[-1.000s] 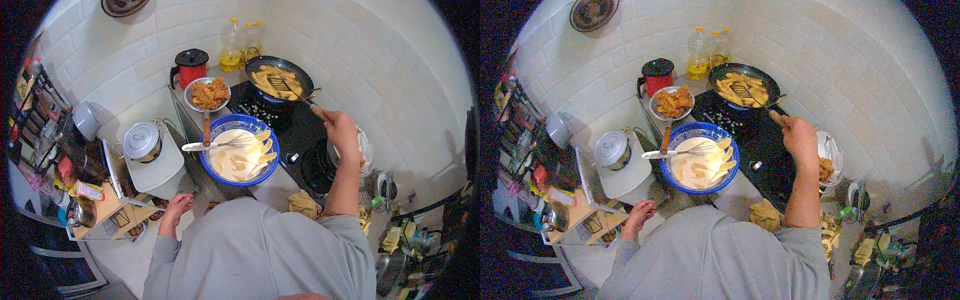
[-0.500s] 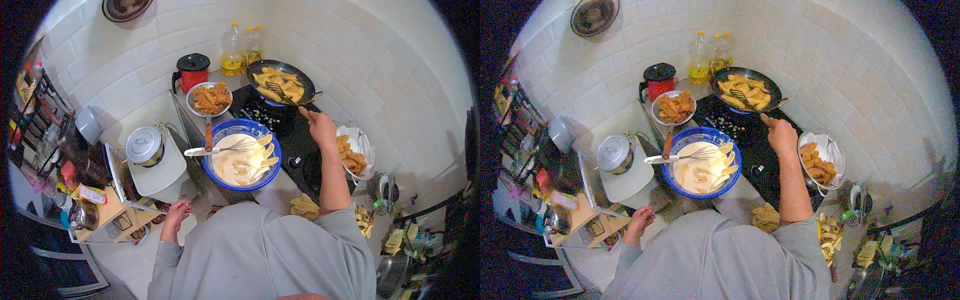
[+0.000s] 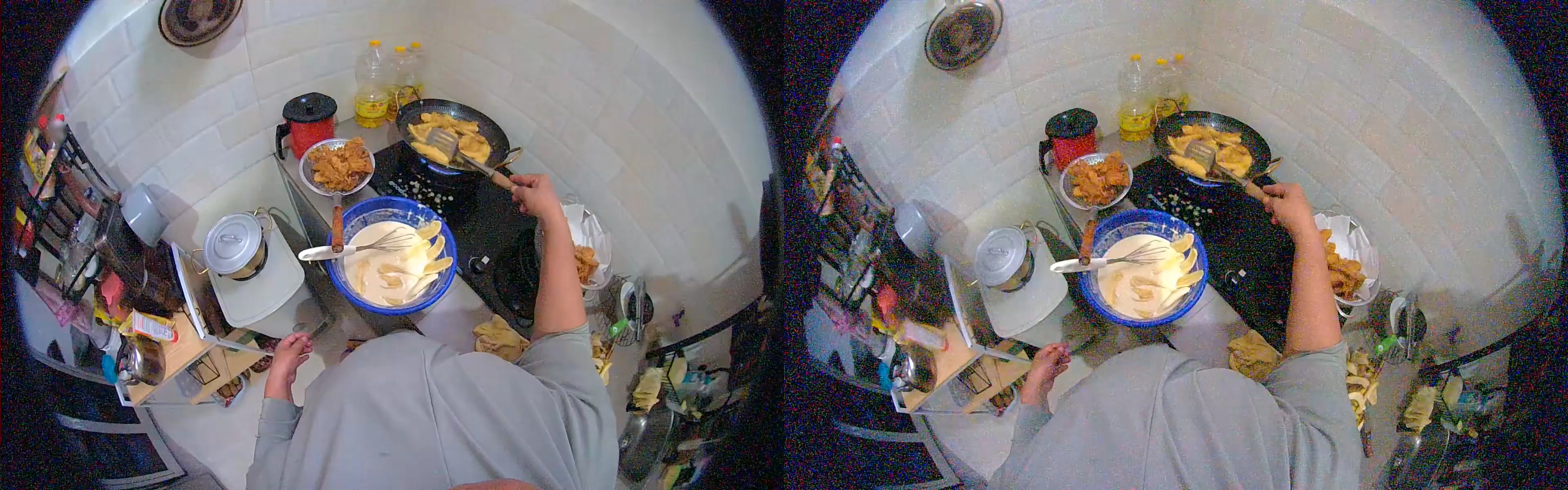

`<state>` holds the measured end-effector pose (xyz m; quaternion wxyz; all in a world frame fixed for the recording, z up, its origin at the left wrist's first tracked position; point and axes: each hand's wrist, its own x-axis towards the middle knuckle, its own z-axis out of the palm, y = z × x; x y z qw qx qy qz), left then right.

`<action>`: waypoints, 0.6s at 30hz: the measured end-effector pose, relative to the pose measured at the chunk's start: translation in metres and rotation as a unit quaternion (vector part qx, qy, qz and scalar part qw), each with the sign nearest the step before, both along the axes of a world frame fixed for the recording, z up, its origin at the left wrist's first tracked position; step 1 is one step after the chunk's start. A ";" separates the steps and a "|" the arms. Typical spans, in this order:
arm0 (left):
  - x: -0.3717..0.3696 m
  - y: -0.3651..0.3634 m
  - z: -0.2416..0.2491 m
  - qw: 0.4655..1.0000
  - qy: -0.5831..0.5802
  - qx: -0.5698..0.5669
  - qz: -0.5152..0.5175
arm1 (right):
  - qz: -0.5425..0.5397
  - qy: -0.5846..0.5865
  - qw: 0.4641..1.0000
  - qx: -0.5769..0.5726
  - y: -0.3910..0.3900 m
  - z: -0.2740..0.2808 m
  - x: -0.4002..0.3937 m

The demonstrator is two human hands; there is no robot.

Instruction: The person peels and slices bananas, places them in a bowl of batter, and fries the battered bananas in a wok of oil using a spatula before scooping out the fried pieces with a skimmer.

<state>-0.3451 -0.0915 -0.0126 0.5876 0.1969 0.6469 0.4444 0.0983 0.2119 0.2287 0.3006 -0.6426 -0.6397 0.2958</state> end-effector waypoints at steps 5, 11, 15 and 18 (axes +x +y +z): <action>-0.005 -0.002 -0.008 1.000 -0.001 0.001 0.004 | 0.002 0.033 0.999 0.028 -0.011 0.004 0.003; -0.004 -0.001 -0.008 1.000 0.004 -0.012 0.009 | 0.036 0.009 0.998 0.047 -0.030 0.018 -0.002; -0.004 -0.001 -0.007 1.000 0.009 -0.011 0.012 | 0.029 -0.072 0.990 0.118 -0.029 0.016 -0.003; -0.009 -0.004 -0.015 1.000 -0.007 0.011 0.007 | 0.008 -0.104 0.987 0.122 -0.035 0.023 -0.010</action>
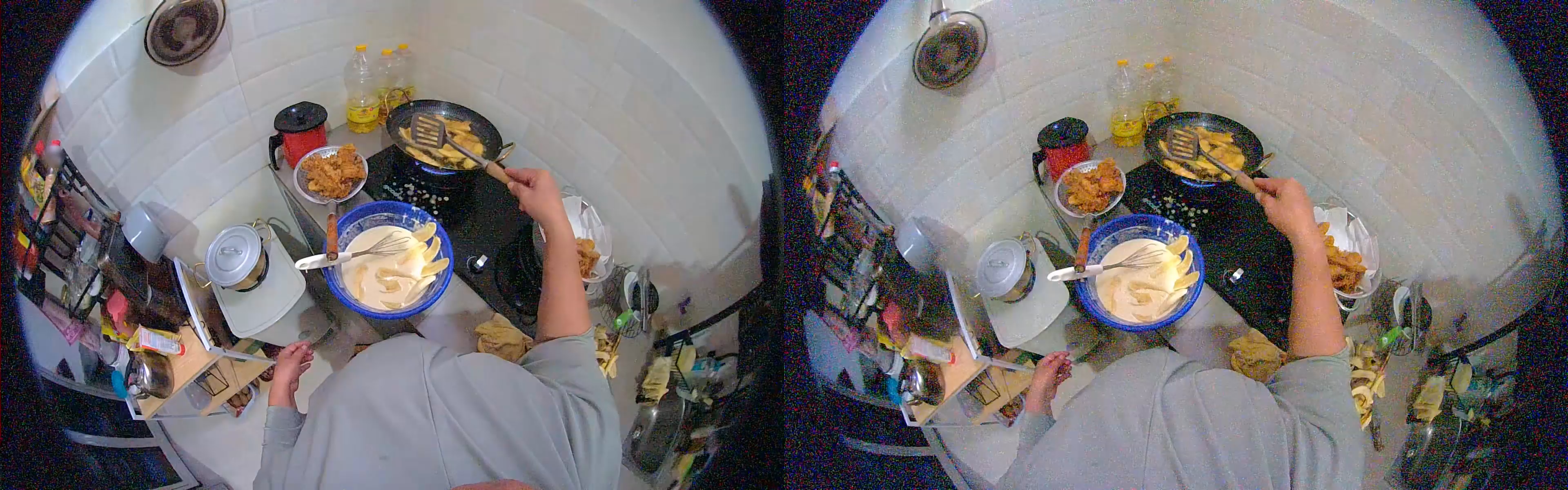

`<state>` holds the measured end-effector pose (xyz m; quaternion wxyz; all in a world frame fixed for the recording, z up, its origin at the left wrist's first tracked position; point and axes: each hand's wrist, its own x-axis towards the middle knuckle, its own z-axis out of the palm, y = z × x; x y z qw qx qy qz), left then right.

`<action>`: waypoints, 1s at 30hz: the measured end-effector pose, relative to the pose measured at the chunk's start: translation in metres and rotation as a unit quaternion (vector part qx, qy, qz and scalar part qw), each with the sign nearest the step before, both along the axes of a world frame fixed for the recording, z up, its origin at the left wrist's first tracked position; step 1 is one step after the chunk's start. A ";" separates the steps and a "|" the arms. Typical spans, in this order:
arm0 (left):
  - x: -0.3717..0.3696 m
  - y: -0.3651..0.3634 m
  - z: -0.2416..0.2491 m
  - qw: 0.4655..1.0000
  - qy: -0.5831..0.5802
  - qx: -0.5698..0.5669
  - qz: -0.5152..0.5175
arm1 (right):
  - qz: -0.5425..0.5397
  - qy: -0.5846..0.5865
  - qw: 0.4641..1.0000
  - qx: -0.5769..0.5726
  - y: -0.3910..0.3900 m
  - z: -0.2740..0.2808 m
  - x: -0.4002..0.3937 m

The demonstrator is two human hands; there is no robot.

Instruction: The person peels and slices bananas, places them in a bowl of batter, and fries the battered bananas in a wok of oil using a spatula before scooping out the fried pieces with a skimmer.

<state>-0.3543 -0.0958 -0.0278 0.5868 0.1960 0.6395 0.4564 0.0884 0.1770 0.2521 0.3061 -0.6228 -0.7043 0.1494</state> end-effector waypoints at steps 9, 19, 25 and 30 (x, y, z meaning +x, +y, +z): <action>0.001 -0.001 0.009 1.000 0.021 -0.015 0.008 | 0.007 -0.056 0.998 0.022 0.010 -0.022 -0.005; 0.001 0.000 0.002 0.999 0.023 -0.019 0.024 | -0.097 -0.145 0.979 0.104 0.025 -0.016 -0.004; -0.005 -0.002 -0.005 0.999 0.013 -0.027 0.029 | -0.098 -0.189 0.974 0.074 0.023 -0.015 -0.004; -0.004 -0.003 -0.001 1.000 0.016 -0.011 0.012 | -0.061 -0.201 0.976 0.064 0.014 -0.001 0.010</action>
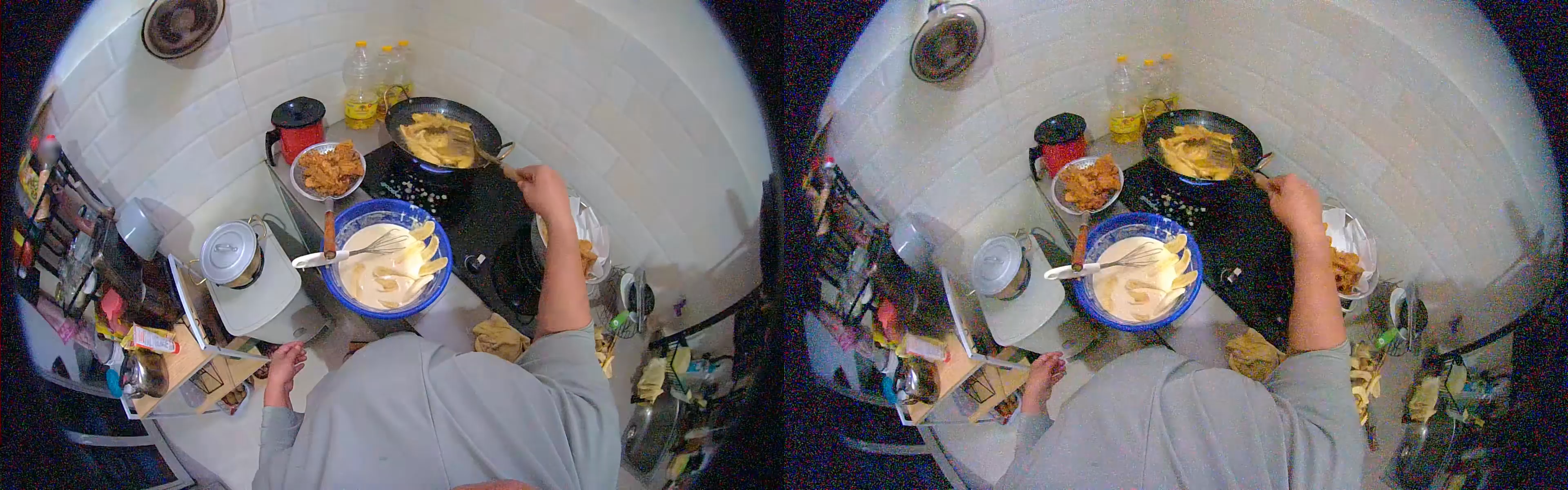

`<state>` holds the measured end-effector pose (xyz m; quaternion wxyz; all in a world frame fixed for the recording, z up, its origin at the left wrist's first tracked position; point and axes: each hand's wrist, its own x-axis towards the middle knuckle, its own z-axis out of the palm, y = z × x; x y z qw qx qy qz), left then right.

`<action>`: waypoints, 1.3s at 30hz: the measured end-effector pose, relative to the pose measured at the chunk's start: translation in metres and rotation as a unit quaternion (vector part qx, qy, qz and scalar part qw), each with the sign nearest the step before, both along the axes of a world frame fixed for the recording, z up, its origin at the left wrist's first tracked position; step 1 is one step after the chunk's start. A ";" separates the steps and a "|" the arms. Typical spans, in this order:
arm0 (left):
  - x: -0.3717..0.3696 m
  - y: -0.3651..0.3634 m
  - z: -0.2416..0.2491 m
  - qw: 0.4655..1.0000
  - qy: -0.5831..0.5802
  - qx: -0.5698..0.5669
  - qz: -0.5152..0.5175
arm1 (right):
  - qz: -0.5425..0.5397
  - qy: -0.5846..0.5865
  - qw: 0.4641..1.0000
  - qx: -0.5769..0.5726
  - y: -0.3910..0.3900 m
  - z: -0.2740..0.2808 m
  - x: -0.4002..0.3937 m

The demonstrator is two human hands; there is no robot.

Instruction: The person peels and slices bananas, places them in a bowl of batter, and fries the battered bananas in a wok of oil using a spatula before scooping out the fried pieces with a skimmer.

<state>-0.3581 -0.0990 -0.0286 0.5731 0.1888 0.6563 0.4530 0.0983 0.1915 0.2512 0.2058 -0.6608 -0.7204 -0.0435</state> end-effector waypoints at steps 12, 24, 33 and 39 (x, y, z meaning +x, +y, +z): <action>-0.003 0.001 -0.006 1.000 0.010 -0.015 0.004 | -0.071 0.014 0.997 0.029 0.028 -0.016 -0.004; -0.002 -0.006 -0.003 1.000 0.001 -0.008 0.008 | -0.022 0.169 0.984 -0.048 0.076 -0.049 -0.001; -0.006 -0.004 -0.008 1.000 -0.007 -0.013 0.015 | -0.003 0.407 0.903 -0.140 0.052 -0.022 -0.007; -0.004 -0.003 -0.006 1.000 0.001 -0.019 0.015 | -0.006 0.290 0.944 -0.155 0.051 -0.020 -0.010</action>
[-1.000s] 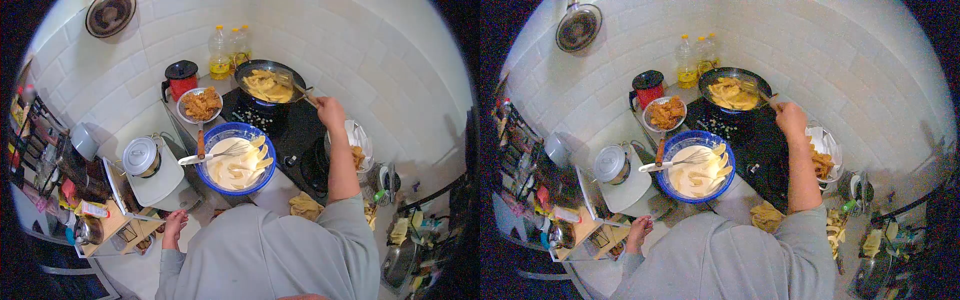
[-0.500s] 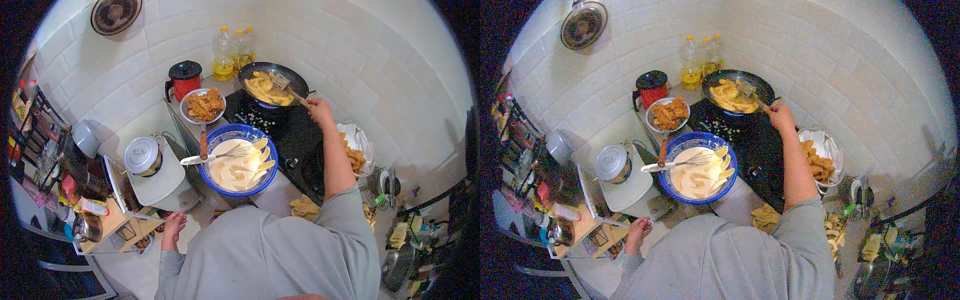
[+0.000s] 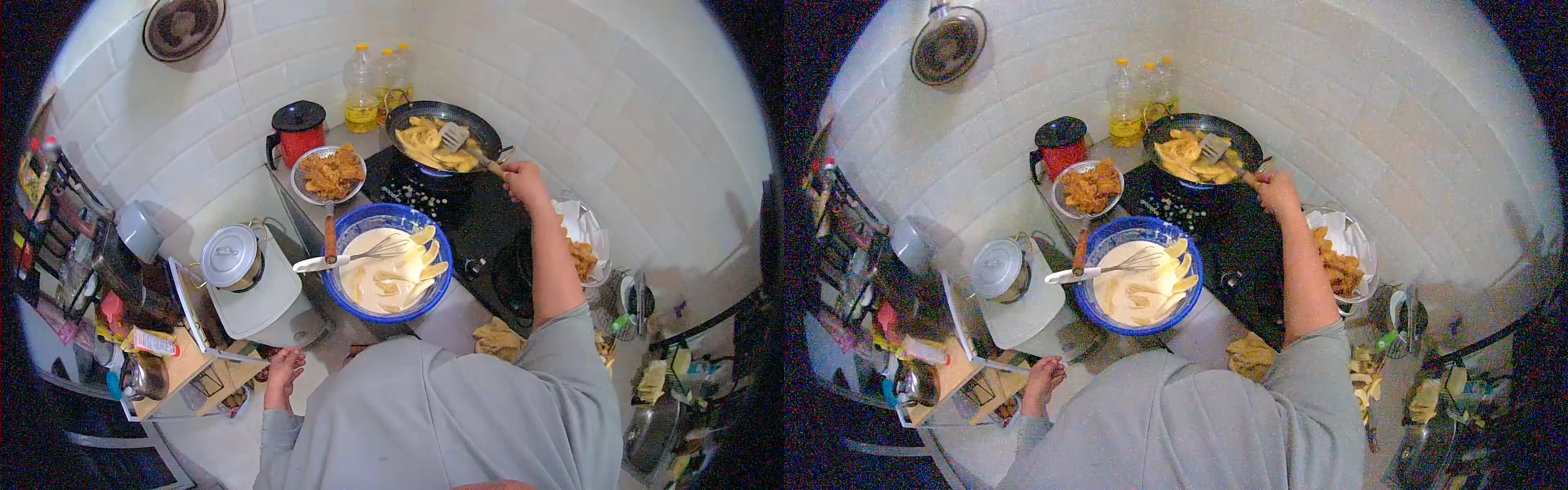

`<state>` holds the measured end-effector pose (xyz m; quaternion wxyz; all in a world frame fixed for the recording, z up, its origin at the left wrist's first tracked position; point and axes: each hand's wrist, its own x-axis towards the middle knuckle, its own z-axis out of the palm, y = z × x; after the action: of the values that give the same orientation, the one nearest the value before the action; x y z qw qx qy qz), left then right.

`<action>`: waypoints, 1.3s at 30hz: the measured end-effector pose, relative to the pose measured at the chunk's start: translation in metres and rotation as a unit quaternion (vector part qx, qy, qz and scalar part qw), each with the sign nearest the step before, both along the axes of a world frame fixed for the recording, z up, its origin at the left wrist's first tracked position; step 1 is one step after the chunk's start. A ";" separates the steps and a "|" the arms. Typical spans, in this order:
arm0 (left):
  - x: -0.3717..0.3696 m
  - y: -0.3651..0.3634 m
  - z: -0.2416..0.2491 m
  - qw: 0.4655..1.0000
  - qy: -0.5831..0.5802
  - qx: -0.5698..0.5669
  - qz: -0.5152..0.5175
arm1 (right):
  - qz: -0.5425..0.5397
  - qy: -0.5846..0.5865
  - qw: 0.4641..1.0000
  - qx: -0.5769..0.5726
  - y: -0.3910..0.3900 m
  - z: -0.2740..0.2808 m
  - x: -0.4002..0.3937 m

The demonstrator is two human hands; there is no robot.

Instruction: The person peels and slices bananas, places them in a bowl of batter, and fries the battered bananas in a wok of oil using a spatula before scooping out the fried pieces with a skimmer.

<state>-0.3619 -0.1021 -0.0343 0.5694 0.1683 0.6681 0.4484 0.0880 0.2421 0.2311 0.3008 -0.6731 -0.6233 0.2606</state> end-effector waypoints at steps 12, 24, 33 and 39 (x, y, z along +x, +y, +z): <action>-0.003 -0.002 -0.008 1.000 0.000 -0.007 -0.001 | 0.038 0.147 0.987 -0.048 0.026 -0.011 -0.016; -0.001 0.000 -0.007 1.000 -0.008 -0.005 0.009 | 0.077 0.325 0.932 -0.142 0.018 -0.004 0.020; -0.001 0.000 -0.006 1.000 0.004 -0.013 0.007 | 0.058 0.067 0.995 -0.048 0.003 0.003 -0.007; -0.005 -0.004 -0.012 1.000 -0.006 -0.008 0.014 | 0.107 0.074 0.988 -0.082 0.014 0.000 -0.013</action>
<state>-0.3665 -0.1061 -0.0462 0.5681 0.1517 0.6705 0.4523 0.0745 0.2557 0.2314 0.2601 -0.6036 -0.6445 0.3907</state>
